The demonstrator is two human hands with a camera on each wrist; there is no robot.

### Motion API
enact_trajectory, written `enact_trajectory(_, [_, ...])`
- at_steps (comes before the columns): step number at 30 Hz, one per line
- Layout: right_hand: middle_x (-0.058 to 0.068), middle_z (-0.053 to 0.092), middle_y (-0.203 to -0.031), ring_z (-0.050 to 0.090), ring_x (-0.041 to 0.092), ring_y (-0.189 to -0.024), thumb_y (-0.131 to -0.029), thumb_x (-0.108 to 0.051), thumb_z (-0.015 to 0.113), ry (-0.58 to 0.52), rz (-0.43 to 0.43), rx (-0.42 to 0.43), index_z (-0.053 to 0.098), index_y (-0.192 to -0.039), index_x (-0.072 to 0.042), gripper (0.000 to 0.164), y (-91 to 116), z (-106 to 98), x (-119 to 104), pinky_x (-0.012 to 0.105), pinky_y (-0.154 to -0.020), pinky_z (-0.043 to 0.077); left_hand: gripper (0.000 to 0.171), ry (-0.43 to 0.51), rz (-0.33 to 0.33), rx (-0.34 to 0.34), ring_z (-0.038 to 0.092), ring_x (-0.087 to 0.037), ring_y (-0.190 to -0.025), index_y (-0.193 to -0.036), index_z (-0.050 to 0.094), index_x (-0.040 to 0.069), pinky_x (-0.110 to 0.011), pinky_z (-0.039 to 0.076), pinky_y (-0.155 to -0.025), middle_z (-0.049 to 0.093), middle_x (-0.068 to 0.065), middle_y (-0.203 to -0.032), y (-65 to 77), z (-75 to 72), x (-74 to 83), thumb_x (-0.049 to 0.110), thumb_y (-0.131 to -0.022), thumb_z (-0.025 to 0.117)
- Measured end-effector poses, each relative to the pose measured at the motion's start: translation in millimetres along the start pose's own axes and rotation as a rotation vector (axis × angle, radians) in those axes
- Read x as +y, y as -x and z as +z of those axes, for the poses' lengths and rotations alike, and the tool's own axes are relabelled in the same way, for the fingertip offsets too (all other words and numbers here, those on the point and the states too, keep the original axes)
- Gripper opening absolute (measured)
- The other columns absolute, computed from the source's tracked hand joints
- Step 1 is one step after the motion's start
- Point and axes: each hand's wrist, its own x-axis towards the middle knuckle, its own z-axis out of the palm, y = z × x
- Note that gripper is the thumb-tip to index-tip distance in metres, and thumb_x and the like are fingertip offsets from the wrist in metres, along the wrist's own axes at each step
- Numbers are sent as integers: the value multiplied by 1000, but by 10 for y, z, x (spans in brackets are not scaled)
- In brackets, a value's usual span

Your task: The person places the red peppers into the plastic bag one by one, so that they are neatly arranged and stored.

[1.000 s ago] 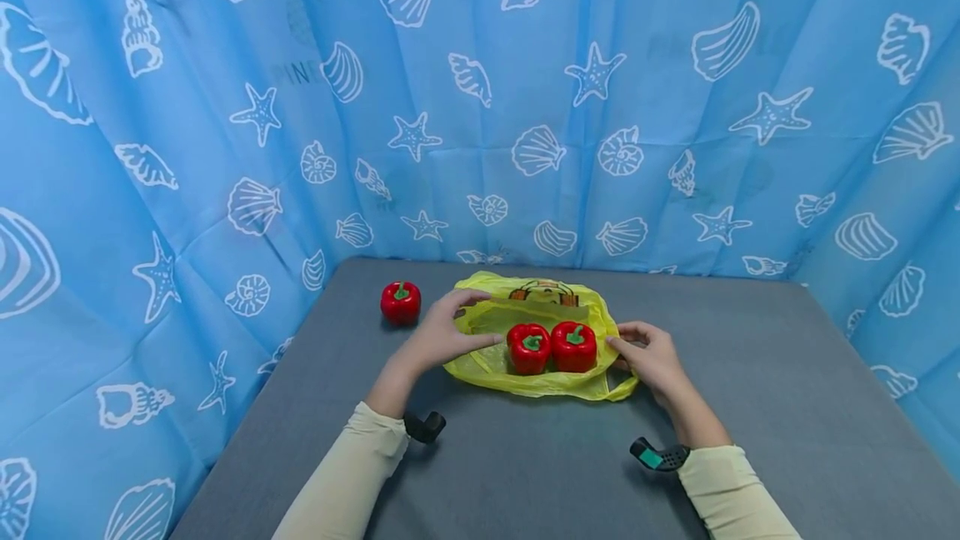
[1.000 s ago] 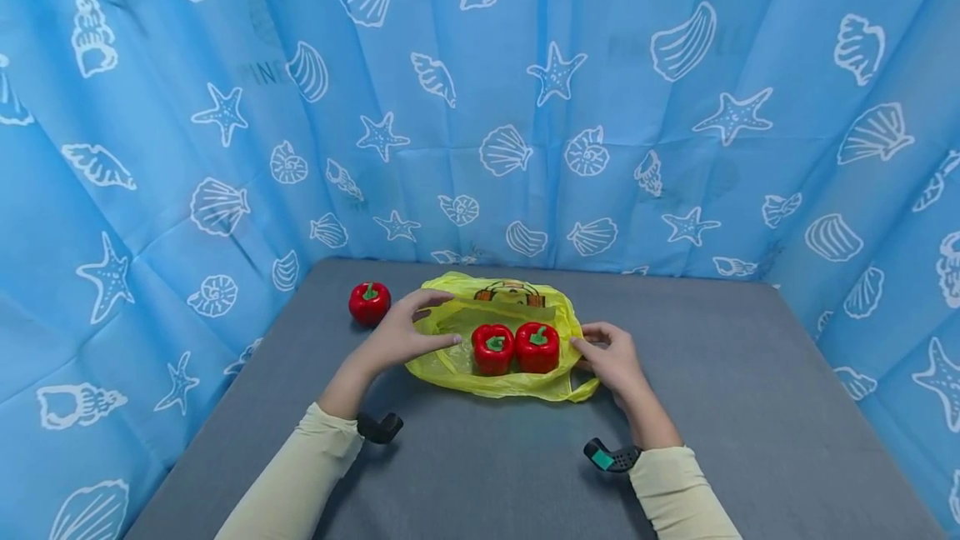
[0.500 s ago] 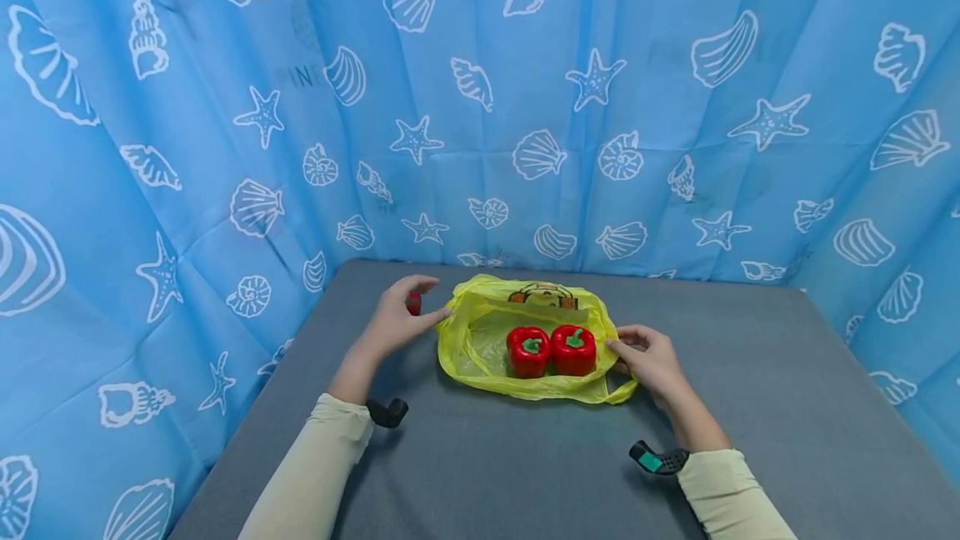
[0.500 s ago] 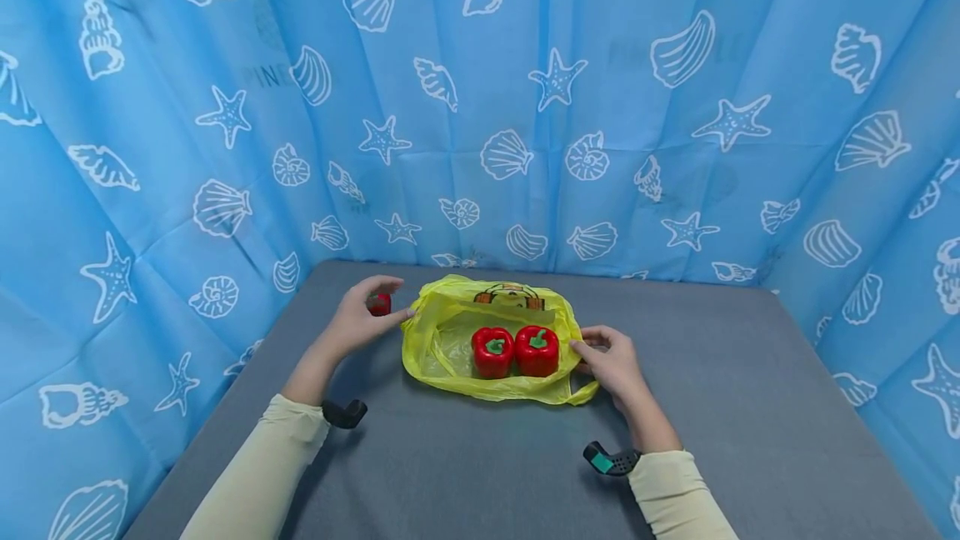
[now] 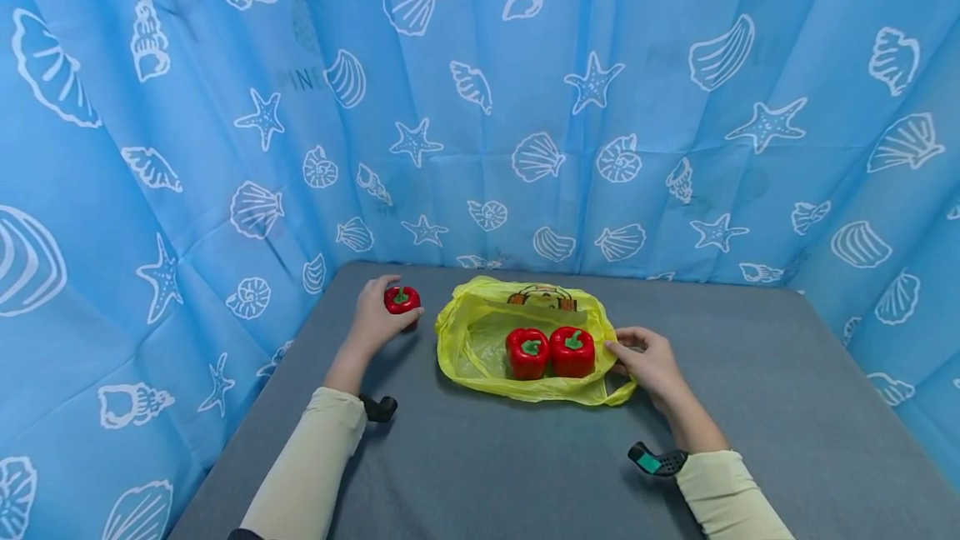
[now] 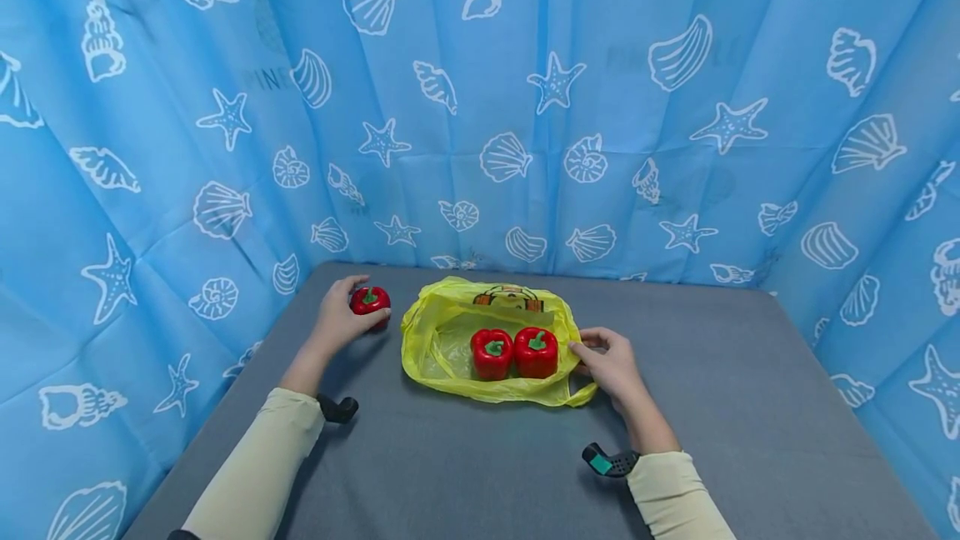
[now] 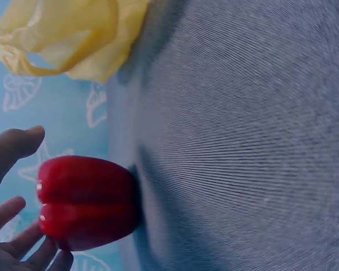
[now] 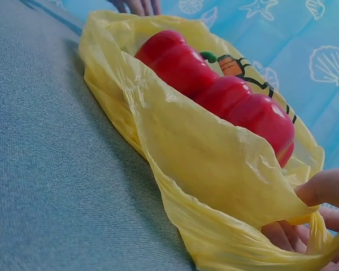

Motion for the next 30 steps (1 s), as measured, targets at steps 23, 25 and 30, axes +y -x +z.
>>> enact_trajectory(23, [17,62,-121,68,15,-93,-105,-24,69,7,13,10,59,-139,5,46,-23,17,37,31,-81,66,83,-3,-87,-9,47,-42,-138,-153,44,4,-60,58,-102,48,-23,-149,-18,103,-201,27,-87,87])
enact_trajectory(25, [17,62,-121,68,14,-93,-105,-23,69,6,12,11,59,-139,5,46,-23,18,38,31,-81,66,81,-5,-80,0,48,-42,-136,-152,46,4,-60,58,-102,50,-23,-147,-14,99,-194,27,-87,88])
enact_trajectory(30, [16,62,-120,69,11,-92,-105,-23,69,4,15,5,58,-140,6,46,-29,10,38,30,-80,66,78,11,-53,58,52,-41,-133,-147,52,5,-60,59,-99,55,-21,-143,30,54,-83,27,-83,91])
